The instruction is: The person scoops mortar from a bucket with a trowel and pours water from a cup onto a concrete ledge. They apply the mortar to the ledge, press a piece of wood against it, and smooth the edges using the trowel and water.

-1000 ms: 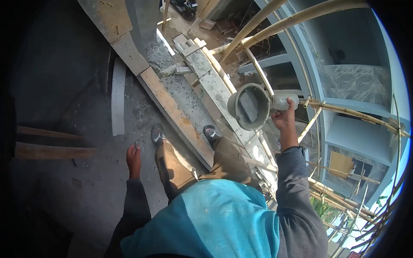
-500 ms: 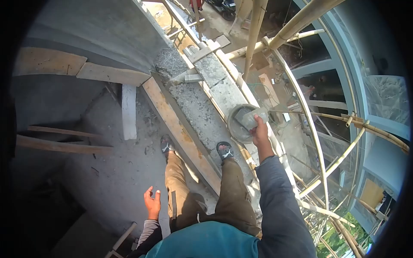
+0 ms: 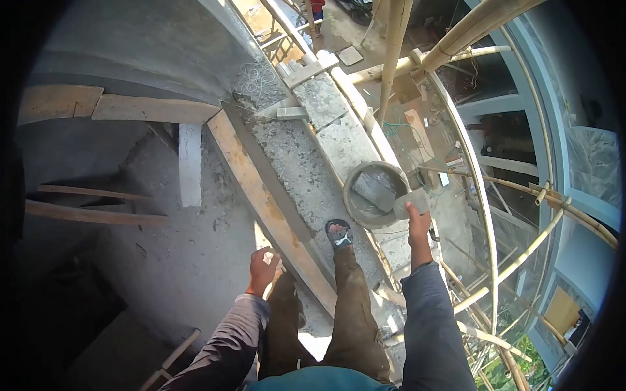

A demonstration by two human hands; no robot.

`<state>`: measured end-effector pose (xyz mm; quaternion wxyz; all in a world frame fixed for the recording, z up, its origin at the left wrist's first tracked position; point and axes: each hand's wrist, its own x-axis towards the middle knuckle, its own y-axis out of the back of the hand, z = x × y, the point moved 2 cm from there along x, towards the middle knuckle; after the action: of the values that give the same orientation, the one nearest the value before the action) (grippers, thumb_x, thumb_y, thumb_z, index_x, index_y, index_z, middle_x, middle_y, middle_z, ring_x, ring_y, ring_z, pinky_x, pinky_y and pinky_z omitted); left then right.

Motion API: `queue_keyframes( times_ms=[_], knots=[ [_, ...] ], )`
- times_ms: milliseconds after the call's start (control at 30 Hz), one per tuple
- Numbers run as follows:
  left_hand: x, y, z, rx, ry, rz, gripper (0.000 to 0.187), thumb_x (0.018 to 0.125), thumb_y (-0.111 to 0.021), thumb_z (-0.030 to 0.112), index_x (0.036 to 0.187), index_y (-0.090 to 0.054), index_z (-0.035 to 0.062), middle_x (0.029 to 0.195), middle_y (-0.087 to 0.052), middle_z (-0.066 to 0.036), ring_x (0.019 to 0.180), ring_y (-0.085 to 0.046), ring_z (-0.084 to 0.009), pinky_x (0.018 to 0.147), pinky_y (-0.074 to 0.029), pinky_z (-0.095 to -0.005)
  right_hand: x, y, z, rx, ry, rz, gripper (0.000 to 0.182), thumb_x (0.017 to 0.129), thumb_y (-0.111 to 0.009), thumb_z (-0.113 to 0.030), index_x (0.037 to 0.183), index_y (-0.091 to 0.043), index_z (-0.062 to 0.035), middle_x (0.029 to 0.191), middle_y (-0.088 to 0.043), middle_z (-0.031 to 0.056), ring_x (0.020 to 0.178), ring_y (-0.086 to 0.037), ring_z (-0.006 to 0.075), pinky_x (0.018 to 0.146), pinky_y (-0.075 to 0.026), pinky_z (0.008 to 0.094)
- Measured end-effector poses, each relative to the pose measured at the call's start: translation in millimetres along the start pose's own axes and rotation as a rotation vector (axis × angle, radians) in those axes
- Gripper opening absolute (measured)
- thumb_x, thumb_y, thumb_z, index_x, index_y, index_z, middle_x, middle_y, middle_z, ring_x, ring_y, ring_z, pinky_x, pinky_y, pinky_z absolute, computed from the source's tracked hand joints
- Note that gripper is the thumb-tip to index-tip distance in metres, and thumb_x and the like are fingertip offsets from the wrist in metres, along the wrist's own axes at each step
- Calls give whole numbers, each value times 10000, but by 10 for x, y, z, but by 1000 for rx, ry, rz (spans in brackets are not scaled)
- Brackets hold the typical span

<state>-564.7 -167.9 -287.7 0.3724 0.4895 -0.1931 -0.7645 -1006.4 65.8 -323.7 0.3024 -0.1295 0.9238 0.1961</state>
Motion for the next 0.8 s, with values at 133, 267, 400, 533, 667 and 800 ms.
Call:
queue_keyframes(
  times_ms=[133,267,400,533,667,800],
  knots=[
    [417,-504,-160,115,-64,-27,750,761,-814,379,1368,-519,53,1374,-462,-254,1292,-451,-393,1065,-414,-430,-39,29,93,-64,143,52,526,791,-769,-246,1215,-580,2,1179,-630,124,1104,-588,242,954,-445,389],
    [676,-558,28,268,116,-48,1172,664,-894,377,1538,-190,37,1555,-172,-324,1433,-265,-454,1116,-356,-475,-369,-216,-269,-971,864,407,662,709,-822,-344,1247,-570,-53,1158,-612,153,1124,-560,361,965,-401,476],
    [841,-635,-206,390,-38,17,1288,596,-928,406,1549,-144,36,1567,-122,-343,1449,-223,-469,1131,-344,-464,-450,-684,-506,-1307,885,72,740,659,-831,-398,1281,-566,-99,1147,-632,101,1095,-592,284,924,-400,435],
    [844,-668,-333,434,-118,-25,1289,578,-934,408,1547,-172,32,1562,-133,-354,1453,-210,-476,1140,-330,-479,-154,-1037,-323,-1558,712,18,787,681,-810,-459,1352,-545,-145,1150,-667,112,1056,-642,310,944,-421,484],
    [797,-806,-475,453,-135,-85,1278,588,-931,405,1547,-173,32,1558,-141,-357,1443,-219,-491,1144,-324,-483,20,-1063,-79,-1578,780,89,877,682,-789,-573,1404,-505,-163,1195,-664,116,1095,-637,324,958,-410,538],
    [772,-880,-504,474,-211,-65,1228,623,-918,389,1546,-185,43,1562,-148,-344,1432,-224,-512,1142,-330,-487,-492,-1085,-123,-1386,963,149,742,741,-773,-586,1291,-602,-118,1153,-676,129,1043,-660,320,875,-500,462]
  ],
)
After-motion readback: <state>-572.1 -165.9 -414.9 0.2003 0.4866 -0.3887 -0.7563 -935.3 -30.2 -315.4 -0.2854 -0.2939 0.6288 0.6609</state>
